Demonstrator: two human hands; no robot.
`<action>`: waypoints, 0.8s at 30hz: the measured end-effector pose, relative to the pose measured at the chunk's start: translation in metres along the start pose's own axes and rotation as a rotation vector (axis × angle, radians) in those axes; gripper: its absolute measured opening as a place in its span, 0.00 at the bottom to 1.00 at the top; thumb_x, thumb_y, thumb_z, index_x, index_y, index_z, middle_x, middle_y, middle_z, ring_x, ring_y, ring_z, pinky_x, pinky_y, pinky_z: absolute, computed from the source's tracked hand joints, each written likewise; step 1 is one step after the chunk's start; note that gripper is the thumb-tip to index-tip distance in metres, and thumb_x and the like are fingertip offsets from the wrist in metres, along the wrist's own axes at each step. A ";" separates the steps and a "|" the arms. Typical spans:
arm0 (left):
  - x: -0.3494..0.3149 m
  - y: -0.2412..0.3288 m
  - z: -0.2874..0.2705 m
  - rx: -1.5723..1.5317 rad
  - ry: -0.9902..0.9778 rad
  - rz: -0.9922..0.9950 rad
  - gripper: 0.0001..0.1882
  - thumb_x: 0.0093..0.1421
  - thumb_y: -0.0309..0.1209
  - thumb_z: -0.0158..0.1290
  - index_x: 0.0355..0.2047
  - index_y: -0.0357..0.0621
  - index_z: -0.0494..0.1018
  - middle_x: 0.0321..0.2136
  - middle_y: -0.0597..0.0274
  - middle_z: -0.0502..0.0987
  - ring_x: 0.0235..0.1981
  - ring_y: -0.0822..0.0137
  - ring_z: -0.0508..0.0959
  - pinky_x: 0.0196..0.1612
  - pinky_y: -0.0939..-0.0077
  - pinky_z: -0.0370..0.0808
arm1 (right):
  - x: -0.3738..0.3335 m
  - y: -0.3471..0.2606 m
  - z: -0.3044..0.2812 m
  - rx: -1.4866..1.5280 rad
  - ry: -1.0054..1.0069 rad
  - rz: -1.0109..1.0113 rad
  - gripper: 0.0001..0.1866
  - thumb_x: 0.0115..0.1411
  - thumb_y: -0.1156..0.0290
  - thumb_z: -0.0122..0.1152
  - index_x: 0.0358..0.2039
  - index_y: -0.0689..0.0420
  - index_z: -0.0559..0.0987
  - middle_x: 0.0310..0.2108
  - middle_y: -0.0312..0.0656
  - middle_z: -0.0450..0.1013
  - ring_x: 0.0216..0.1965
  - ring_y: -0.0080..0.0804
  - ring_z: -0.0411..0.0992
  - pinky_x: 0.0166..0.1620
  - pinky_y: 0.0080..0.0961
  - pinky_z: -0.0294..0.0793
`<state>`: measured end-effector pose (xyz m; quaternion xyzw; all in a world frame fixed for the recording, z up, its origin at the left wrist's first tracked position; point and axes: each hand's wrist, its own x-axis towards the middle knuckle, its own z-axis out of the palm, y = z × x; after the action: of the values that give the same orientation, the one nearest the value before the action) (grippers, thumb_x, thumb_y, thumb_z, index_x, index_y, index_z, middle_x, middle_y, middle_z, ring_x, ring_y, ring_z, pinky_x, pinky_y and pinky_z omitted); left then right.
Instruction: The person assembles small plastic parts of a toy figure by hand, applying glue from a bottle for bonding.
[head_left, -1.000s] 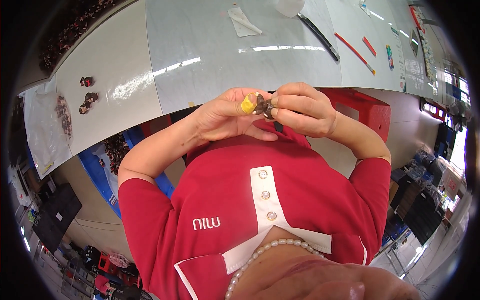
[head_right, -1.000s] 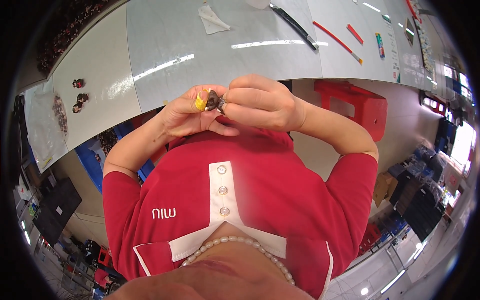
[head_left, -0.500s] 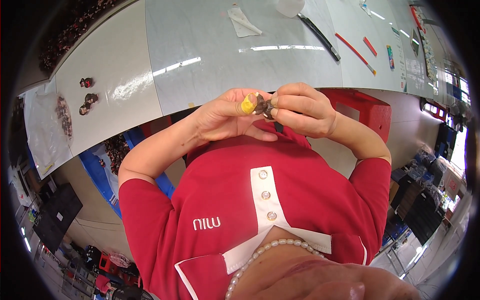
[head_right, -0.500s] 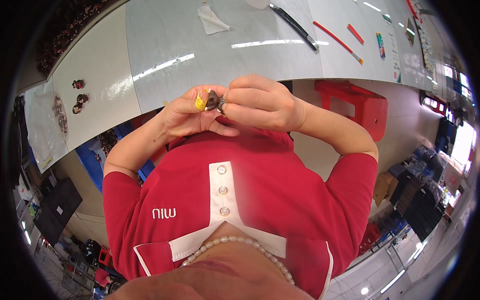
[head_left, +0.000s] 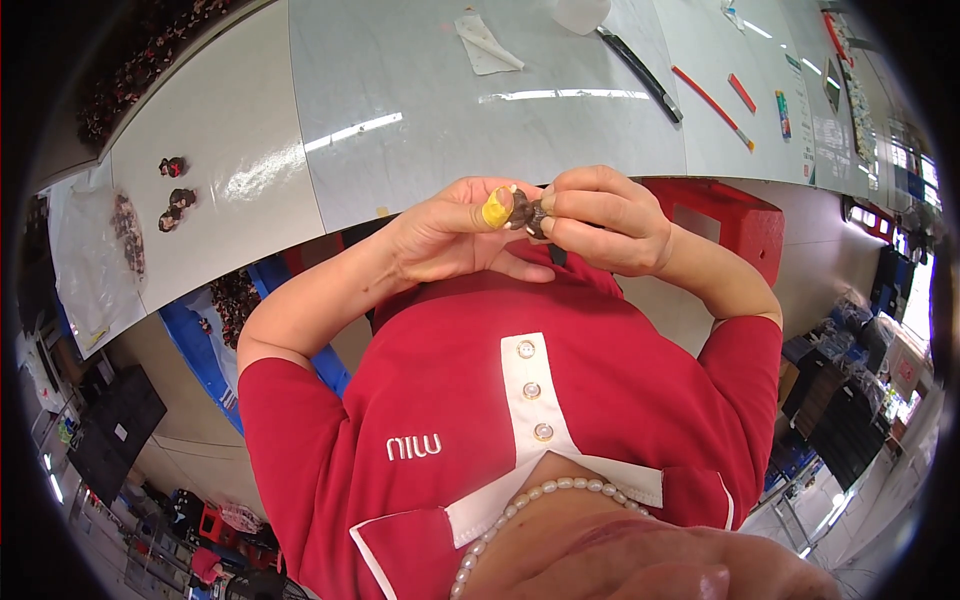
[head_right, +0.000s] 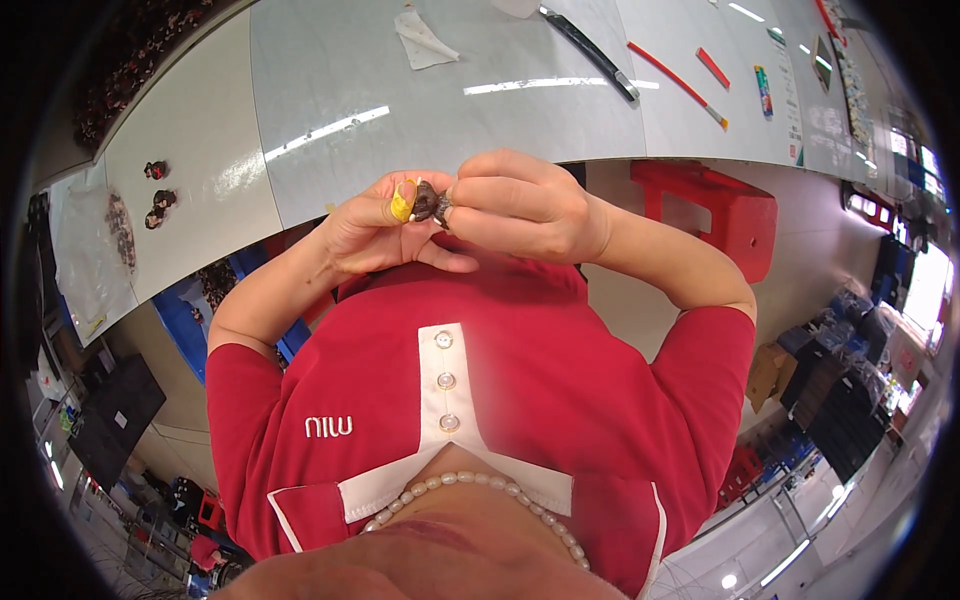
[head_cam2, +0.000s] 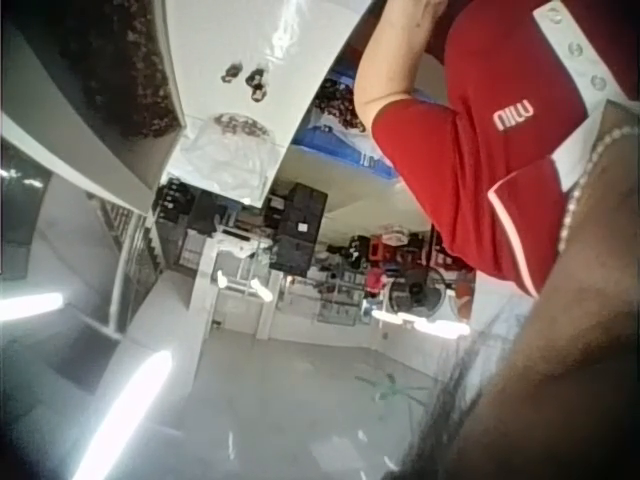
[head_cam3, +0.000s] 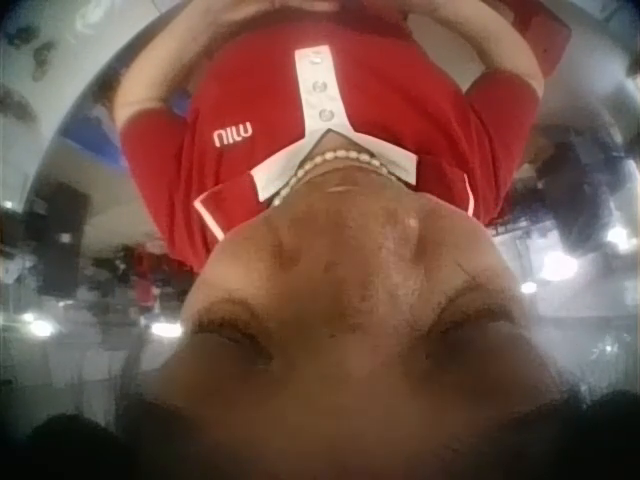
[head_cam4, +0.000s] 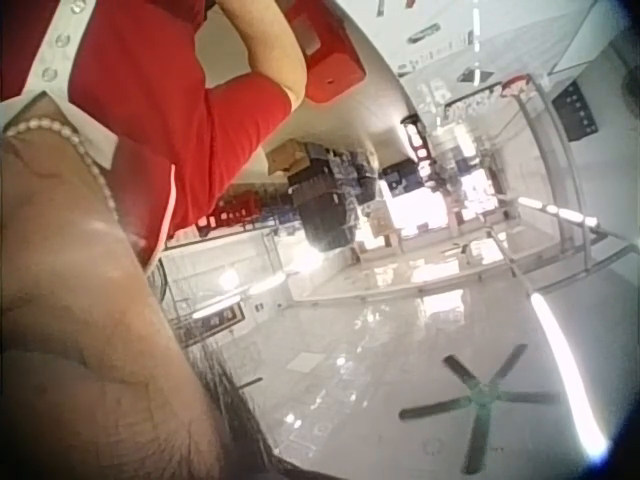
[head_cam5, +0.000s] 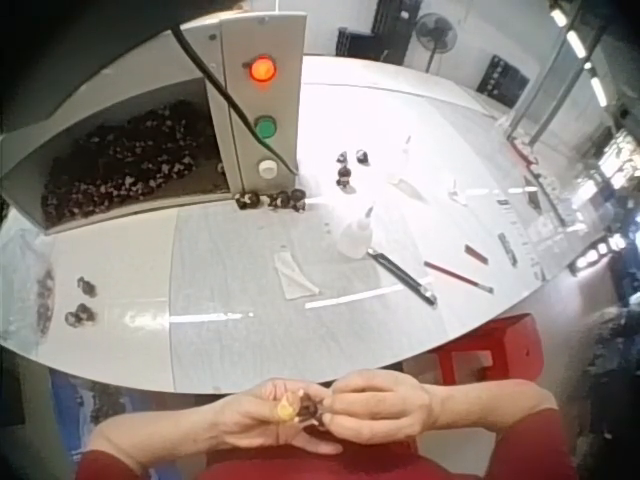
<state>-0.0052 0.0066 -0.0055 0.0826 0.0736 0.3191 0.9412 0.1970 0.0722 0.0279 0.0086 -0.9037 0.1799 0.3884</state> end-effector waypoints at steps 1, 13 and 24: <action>0.000 0.000 0.000 -0.002 0.000 0.000 0.22 0.59 0.38 0.53 0.50 0.37 0.67 0.47 0.57 0.71 0.52 0.61 0.70 0.52 0.50 0.71 | 0.000 0.000 0.000 -0.001 0.000 0.002 0.13 0.41 0.84 0.65 0.29 0.63 0.73 0.35 0.44 0.70 0.33 0.38 0.71 0.32 0.25 0.76; 0.000 -0.001 -0.002 -0.008 -0.005 0.003 0.24 0.59 0.38 0.54 0.51 0.37 0.65 0.46 0.56 0.71 0.52 0.61 0.70 0.52 0.49 0.71 | 0.003 0.000 0.003 0.003 0.061 0.002 0.11 0.40 0.84 0.61 0.27 0.64 0.74 0.31 0.42 0.68 0.29 0.37 0.71 0.28 0.23 0.74; 0.000 0.000 0.003 0.022 0.085 -0.002 0.31 0.56 0.41 0.57 0.52 0.31 0.62 0.45 0.51 0.71 0.50 0.57 0.71 0.53 0.45 0.70 | 0.000 0.000 -0.001 -0.001 -0.005 0.002 0.11 0.41 0.83 0.65 0.28 0.64 0.74 0.34 0.44 0.70 0.32 0.39 0.72 0.32 0.25 0.76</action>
<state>-0.0045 0.0059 -0.0026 0.0791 0.1168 0.3206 0.9366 0.1972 0.0724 0.0287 0.0079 -0.9047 0.1798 0.3861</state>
